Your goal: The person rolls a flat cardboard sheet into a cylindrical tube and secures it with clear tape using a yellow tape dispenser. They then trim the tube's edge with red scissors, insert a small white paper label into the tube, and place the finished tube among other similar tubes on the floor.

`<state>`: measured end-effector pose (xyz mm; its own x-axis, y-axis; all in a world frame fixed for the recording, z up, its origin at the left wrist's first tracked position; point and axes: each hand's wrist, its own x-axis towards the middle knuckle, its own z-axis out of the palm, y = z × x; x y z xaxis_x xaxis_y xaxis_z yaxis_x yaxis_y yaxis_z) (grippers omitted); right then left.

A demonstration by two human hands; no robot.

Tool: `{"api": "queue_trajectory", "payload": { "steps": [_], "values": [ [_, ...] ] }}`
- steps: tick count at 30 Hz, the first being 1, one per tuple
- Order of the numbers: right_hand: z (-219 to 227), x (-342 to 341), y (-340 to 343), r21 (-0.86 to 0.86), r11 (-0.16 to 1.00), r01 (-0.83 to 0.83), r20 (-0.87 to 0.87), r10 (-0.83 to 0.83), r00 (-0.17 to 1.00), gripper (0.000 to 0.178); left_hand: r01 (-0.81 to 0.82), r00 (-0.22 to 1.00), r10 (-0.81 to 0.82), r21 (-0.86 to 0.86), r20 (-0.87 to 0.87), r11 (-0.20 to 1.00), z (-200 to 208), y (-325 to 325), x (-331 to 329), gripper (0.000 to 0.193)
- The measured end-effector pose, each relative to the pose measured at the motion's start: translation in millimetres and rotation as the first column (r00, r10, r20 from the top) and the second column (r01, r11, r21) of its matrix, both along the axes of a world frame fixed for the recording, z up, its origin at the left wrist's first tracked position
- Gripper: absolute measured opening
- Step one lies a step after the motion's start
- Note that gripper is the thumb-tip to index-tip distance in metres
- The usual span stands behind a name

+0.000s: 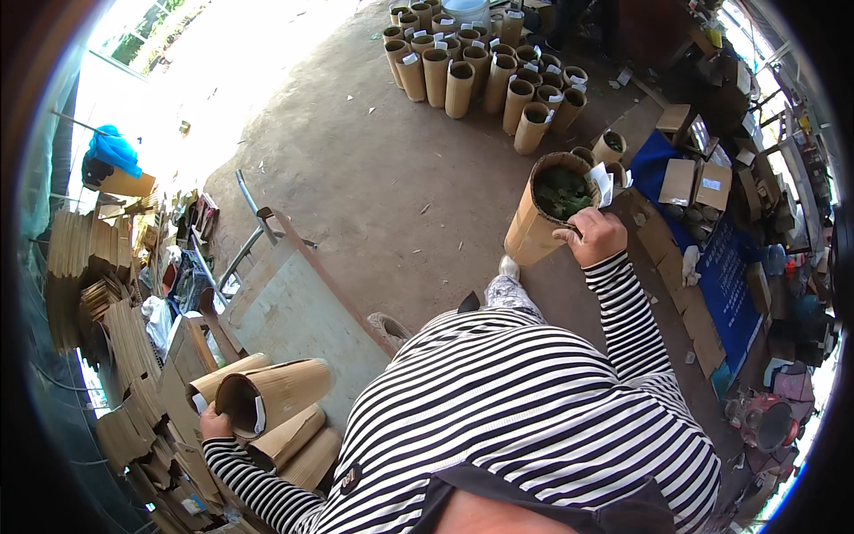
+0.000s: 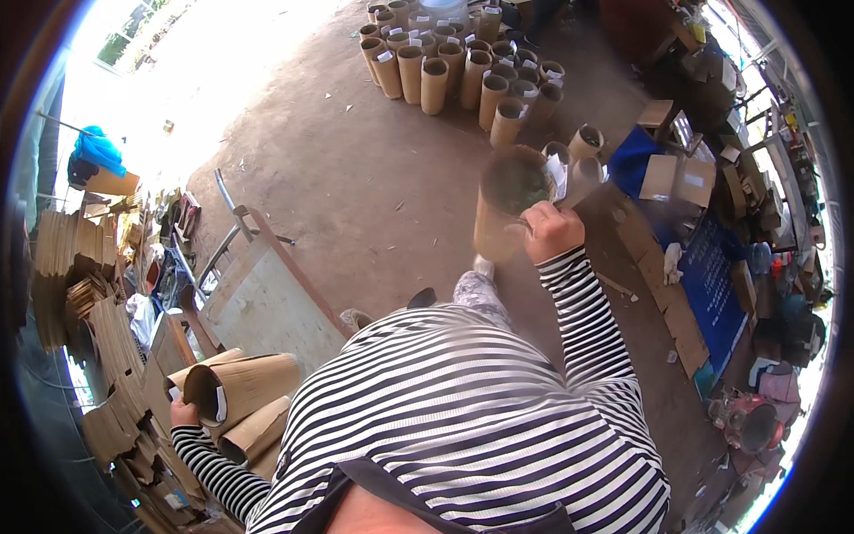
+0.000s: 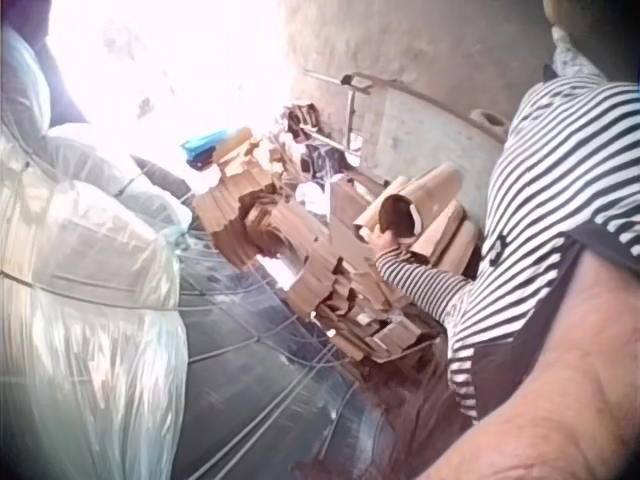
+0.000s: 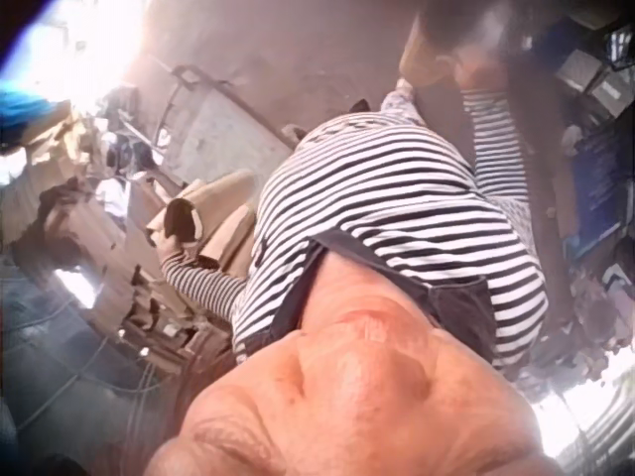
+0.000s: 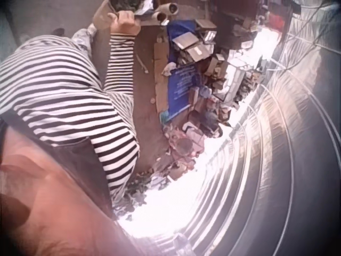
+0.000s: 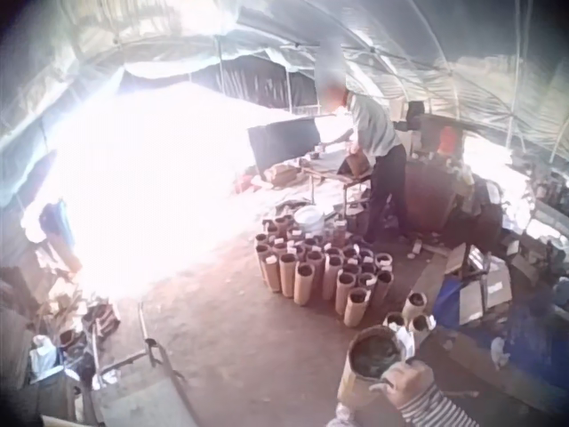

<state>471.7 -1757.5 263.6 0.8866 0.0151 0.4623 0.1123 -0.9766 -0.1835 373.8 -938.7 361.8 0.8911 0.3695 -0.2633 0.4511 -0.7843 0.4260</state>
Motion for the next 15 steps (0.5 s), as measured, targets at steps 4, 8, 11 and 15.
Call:
{"api": "queue_trajectory", "payload": {
  "steps": [4, 8, 11, 15],
  "values": [
    [-28, 80, -35, 0.049, 0.998, -0.038, -0.008, 0.039, 0.999, 0.033, 0.084, 0.996, -0.084, -0.032, 0.003, 0.996, 52, -100, 79, 0.035],
    [-61, 158, -72, 0.095, 0.993, -0.067, -0.076, 0.074, 0.994, 0.033, 0.105, 0.994, -0.097, -0.191, 0.053, 0.976, 40, -167, 159, 0.028],
    [-88, 213, -96, 0.084, 0.991, -0.104, -0.129, 0.114, 0.985, 0.029, 0.137, 0.991, -0.136, -0.203, 0.019, 0.97, 8, -229, 234, 0.03],
    [-136, 267, -125, 0.111, 0.982, -0.155, -0.166, 0.172, 0.971, 0.031, 0.242, 0.97, -0.243, -0.19, 0.017, 0.951, -86, -312, 333, 0.03]
  ]
}}
